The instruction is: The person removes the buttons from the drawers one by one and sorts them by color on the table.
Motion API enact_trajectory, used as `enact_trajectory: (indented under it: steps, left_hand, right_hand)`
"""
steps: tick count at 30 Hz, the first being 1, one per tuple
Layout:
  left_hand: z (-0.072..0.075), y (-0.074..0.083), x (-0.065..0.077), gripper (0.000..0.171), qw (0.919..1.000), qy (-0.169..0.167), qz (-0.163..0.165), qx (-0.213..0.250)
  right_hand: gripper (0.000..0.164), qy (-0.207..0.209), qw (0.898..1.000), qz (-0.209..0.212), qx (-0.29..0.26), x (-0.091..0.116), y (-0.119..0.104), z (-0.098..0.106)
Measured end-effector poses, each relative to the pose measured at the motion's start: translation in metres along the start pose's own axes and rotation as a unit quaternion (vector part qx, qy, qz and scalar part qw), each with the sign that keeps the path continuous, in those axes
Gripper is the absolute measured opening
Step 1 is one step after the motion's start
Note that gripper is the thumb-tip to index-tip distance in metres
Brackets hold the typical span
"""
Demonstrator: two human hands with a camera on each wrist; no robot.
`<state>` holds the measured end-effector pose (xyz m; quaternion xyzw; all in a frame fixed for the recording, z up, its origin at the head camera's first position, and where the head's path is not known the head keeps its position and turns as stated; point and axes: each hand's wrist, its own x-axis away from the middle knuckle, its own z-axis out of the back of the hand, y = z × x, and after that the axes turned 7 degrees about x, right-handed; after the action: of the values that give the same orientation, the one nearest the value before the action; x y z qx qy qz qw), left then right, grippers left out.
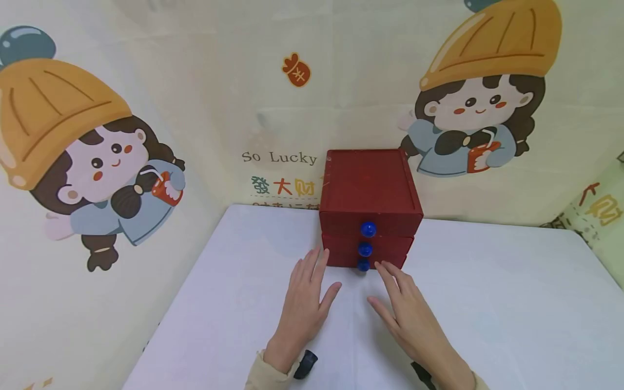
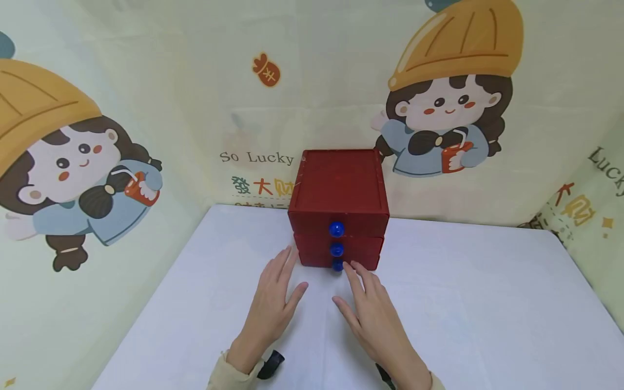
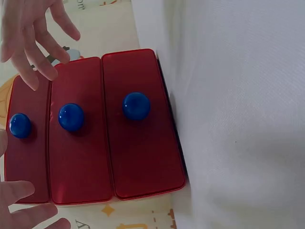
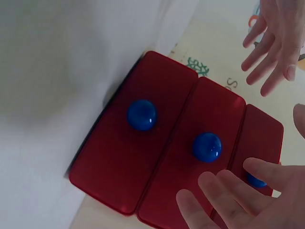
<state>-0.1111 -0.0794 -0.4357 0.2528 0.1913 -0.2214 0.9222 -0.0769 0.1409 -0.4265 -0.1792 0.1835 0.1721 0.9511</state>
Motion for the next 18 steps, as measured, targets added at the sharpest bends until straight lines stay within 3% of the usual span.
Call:
enact_trajectory:
  steps: [4,12,18]
  left_hand:
    - [-0.001,0.000,-0.002,0.065,0.9999,0.000,0.009,0.006]
    - [-0.001,-0.004,-0.009,0.063,0.9989,0.030,0.001,0.036]
    - [0.001,-0.005,-0.015,0.065,0.9980,0.040,0.010,0.048]
  right_hand:
    - [0.059,0.002,0.999,-0.025,-0.030,-0.004,-0.001,-0.001]
    - [0.059,-0.021,0.994,-0.071,-0.075,-0.014,-0.001,0.004]
    - [0.050,-0.014,0.991,-0.071,-0.117,-0.020,0.003,0.007]
